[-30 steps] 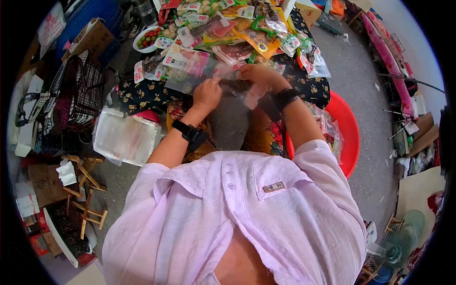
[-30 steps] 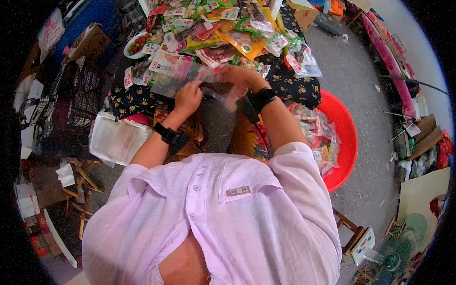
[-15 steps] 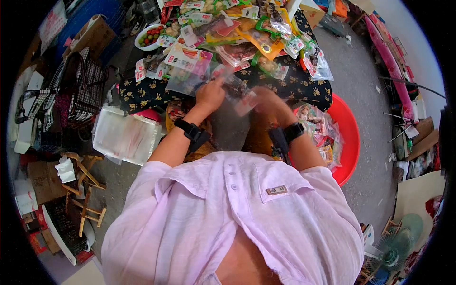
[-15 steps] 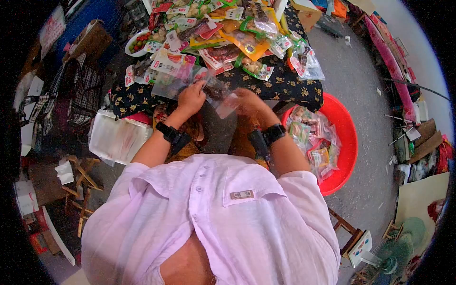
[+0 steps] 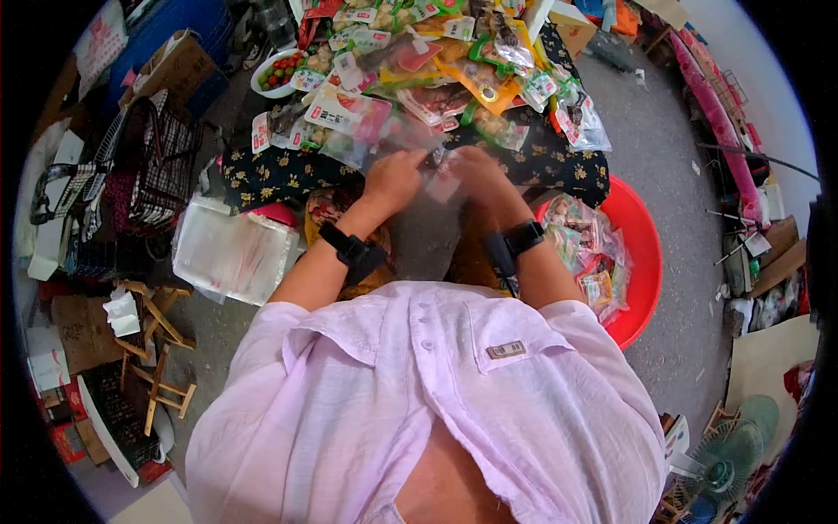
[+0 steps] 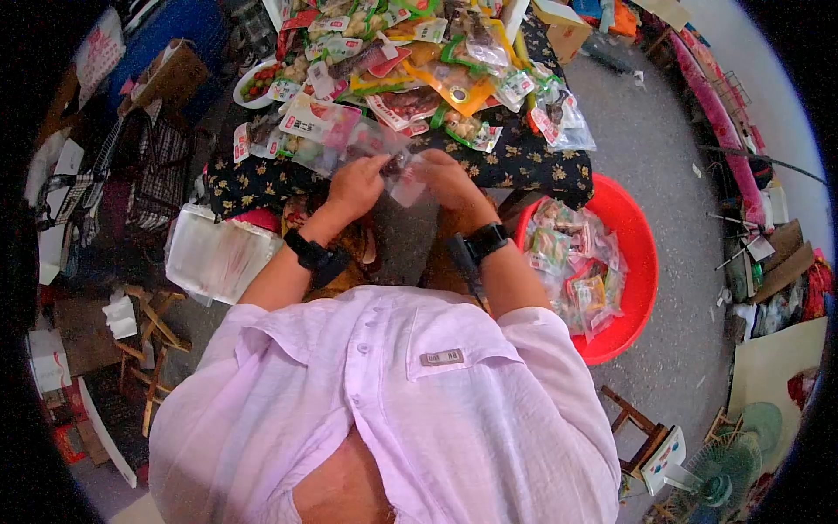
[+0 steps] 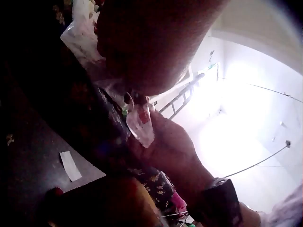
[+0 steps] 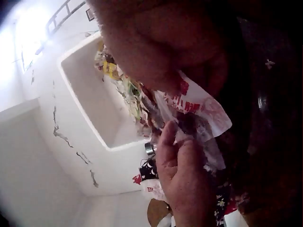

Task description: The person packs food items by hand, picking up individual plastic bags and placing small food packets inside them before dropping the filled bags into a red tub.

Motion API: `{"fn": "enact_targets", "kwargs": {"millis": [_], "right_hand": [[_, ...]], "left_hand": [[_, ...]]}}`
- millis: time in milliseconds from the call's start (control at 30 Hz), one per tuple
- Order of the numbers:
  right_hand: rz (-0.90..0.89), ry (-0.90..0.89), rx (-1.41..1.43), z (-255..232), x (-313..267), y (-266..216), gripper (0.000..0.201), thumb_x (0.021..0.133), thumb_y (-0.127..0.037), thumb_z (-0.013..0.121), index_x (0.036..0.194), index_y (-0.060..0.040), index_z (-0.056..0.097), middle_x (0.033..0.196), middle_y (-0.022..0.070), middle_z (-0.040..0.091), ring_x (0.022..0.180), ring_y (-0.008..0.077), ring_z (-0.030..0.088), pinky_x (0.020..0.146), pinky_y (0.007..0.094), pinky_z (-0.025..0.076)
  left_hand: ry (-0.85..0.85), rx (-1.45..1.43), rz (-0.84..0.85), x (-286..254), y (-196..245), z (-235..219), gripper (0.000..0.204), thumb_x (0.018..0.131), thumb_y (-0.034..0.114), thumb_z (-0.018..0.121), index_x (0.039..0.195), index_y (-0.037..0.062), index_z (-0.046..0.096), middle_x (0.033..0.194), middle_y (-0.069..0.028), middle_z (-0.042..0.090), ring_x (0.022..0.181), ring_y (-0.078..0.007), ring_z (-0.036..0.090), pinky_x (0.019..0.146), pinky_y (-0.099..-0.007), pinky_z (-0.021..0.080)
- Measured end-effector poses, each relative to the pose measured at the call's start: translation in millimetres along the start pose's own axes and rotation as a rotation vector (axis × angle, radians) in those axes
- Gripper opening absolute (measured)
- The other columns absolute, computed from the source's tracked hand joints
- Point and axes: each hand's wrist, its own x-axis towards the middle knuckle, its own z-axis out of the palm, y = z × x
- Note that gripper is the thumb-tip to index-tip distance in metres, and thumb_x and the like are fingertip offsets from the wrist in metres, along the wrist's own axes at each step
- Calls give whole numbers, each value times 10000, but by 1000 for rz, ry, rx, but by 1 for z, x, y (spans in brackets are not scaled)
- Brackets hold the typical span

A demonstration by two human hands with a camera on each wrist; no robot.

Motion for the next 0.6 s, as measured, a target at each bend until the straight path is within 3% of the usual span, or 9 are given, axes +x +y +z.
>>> {"fn": "enact_targets", "kwargs": {"millis": [67, 167, 233, 300, 367, 467, 500, 600], "right_hand": [[1, -60, 131, 6, 8, 1, 104, 748, -52, 472, 839, -15, 506, 768, 52, 542, 696, 139, 517, 616, 239, 407], [6, 76, -208, 9, 15, -7, 109, 741, -53, 473, 839, -26, 511, 754, 44, 538, 703, 144, 517, 623, 244, 404], [-243, -44, -476, -5, 28, 6, 126, 734, -53, 479, 854, -29, 509, 757, 44, 538, 703, 150, 520, 619, 251, 406], [-240, -45, -459, -11, 34, 11, 139, 727, -49, 488, 862, -27, 508, 766, 48, 538, 705, 155, 522, 620, 260, 410], [17, 74, -156, 12, 13, -14, 147, 720, -41, 498, 865, -20, 506, 782, 55, 538, 707, 159, 525, 627, 272, 415], [-142, -3, 151, 8, 20, 8, 174, 715, -29, 508, 888, -12, 496, 803, 63, 541, 714, 153, 528, 637, 277, 421], [-206, 54, 60, 6, 23, 19, 185, 717, -34, 512, 899, -6, 489, 810, 66, 541, 719, 152, 527, 639, 275, 422], [-328, 185, -119, 8, 36, 46, 227, 722, -54, 525, 931, 12, 467, 828, 77, 543, 732, 151, 526, 635, 268, 424]], "left_hand": [[26, 8, -31, 1, 4, -2, 284, 710, 126, 404, 974, 102, 504, 784, -146, 532, 734, -332, 507, 639, -419, 407], [13, 38, -34, 3, 8, -12, 259, 716, 133, 394, 944, 114, 515, 751, -140, 537, 718, -326, 514, 634, -420, 408], [29, 69, -20, 3, 5, -15, 247, 716, 135, 402, 935, 112, 513, 730, -134, 533, 700, -325, 512, 621, -423, 407], [71, 94, -9, 0, -1, -10, 235, 715, 133, 410, 927, 110, 510, 706, -128, 527, 678, -325, 510, 604, -425, 406], [58, 49, -14, 0, 1, -13, 282, 707, 109, 425, 980, 90, 494, 733, -132, 510, 689, -331, 493, 612, -425, 397], [128, 37, 56, 1, 3, -16, 307, 703, 96, 436, 1006, 83, 484, 744, -130, 499, 693, -329, 484, 616, -421, 393], [165, 42, 90, 0, 4, -16, 307, 703, 95, 437, 1006, 85, 484, 743, -128, 498, 693, -326, 483, 617, -420, 393], [12, 98, 31, 3, 8, -20, 304, 708, 97, 436, 1008, 87, 485, 744, -128, 492, 703, -320, 482, 627, -407, 395]]}}
